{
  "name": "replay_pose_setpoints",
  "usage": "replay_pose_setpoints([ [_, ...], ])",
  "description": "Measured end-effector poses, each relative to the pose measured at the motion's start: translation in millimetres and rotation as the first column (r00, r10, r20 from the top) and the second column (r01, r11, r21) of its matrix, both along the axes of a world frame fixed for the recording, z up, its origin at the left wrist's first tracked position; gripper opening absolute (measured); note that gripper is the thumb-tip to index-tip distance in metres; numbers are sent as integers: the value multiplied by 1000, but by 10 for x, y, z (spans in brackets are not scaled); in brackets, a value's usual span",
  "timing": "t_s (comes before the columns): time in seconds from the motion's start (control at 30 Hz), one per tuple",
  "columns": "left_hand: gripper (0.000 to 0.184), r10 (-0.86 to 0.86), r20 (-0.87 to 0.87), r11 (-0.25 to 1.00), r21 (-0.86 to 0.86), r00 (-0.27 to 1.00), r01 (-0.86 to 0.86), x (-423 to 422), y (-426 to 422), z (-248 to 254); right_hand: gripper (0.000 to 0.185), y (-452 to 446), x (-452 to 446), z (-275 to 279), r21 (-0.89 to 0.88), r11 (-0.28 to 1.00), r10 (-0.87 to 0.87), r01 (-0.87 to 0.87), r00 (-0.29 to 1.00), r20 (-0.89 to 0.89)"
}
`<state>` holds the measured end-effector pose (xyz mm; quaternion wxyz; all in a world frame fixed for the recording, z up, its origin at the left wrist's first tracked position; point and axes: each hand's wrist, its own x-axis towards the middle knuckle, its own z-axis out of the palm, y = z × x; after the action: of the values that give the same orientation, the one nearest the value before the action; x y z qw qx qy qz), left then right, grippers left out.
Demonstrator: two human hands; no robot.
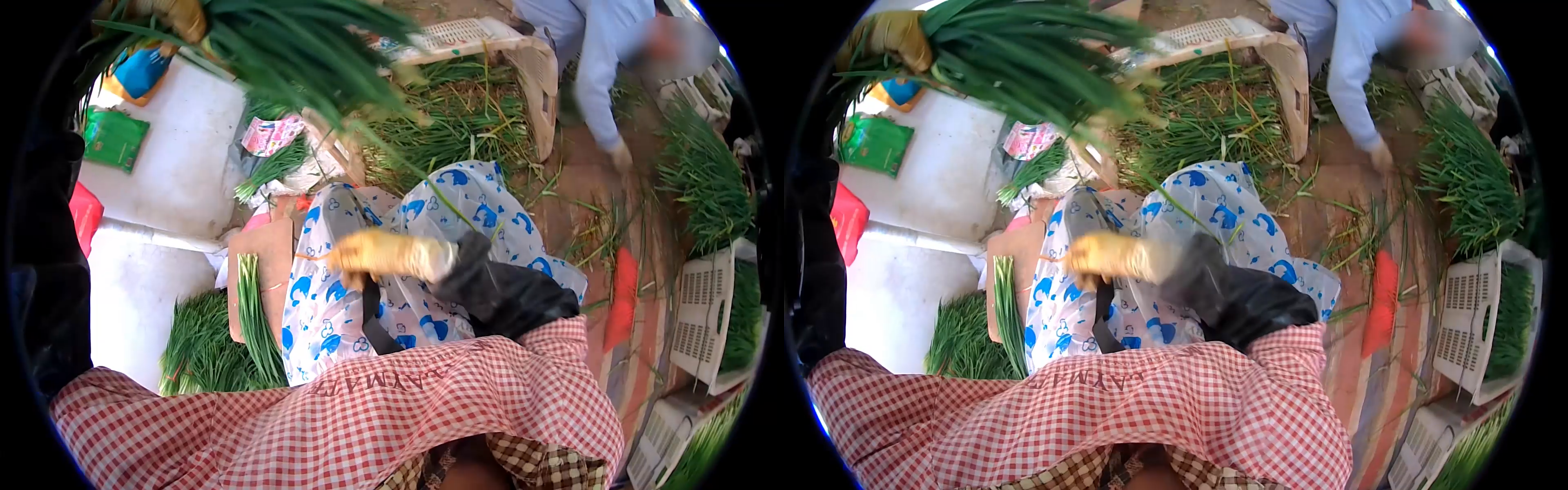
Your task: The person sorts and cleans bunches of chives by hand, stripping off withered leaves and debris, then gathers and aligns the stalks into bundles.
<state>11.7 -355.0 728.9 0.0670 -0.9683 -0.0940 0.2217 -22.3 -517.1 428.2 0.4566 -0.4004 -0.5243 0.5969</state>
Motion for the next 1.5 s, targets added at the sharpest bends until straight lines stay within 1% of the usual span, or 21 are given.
replay_pose_setpoints([
  [0.13,33,-49,141,995,88,989,37,-10,-193,33,34,546,689,53,-19,959,-261,282,855,-448],
  [0.17,35,-70,173,993,109,982,52,-116,-242,44,37,736,1025,-204,227,953,34,200,675,-737],
  [0.23,38,-101,231,986,151,968,67,-419,-349,16,43,554,1505,-501,-76,935,-151,347,196,-969],
  [0.3,42,-112,283,980,188,953,60,-888,-406,-225,48,332,1924,-759,-127,880,-148,458,11,-989],
  [0.4,74,-252,386,943,304,887,136,-1805,-274,-1135,57,-96,2203,-874,-78,830,-85,552,-13,-996],
  [0.47,75,-308,266,878,449,913,166,-2197,-187,-1878,63,-259,1961,-1005,-73,836,-111,544,38,-993],
  [0.57,77,-173,462,982,143,870,119,-2695,515,-2754,73,-212,1491,-1222,-95,849,-201,520,150,-968],
  [0.63,76,-126,529,991,22,839,135,-2835,981,-2932,80,-138,1461,-1398,-213,777,-423,592,240,-874],
  [0.7,75,-110,426,993,88,898,80,-2902,1397,-2957,78,-377,1341,-1250,-365,669,-659,648,289,-695],
  [0.8,72,-169,369,986,54,914,160,-2865,1539,-2940,65,-1287,1361,-1207,-556,420,-907,717,352,-230],
  [0.83,69,-155,435,984,-15,887,179,-2886,1568,-2918,51,-1660,1576,-1405,-507,287,-877,812,436,201],
  [0.87,69,-153,438,984,-10,886,176,-2921,1562,-2872,40,-1942,1762,-1592,-392,192,-689,900,408,599],
  [0.9,68,-166,437,984,13,884,178,-2962,1528,-2820,36,-2045,1833,-1454,-333,60,-633,941,294,716],
  [0.93,68,-186,428,981,36,884,189,-2992,1517,-2780,32,-2114,1817,-1247,-263,-74,-554,962,180,813],
  [1.0,70,-251,487,964,47,837,261,-3007,1503,-2751,28,-2082,1905,-952,-211,-138,-703,968,54,710],
  [1.1,69,-155,378,980,-60,913,191,-2977,1423,-2634,32,-1490,1988,-218,305,166,-678,938,-116,726],
  [1.2,70,-158,423,966,-121,892,228,-2953,1368,-2617,33,-608,1912,476,418,356,-855,836,112,506],
  [1.27,70,-160,433,959,-145,887,244,-2942,1294,-2621,38,-205,1878,703,482,517,-776,707,149,613],
  [1.43,77,-107,329,948,-249,938,196,-2924,1130,-2565,47,352,1925,421,43,819,-295,572,356,887],
  [1.47,81,-82,273,936,-309,958,168,-2901,1110,-2502,41,409,1833,553,-225,803,-97,552,493,865],
  [1.5,81,-84,278,936,-308,957,171,-2892,1114,-2406,39,418,1868,443,-212,830,-70,515,474,878],
])
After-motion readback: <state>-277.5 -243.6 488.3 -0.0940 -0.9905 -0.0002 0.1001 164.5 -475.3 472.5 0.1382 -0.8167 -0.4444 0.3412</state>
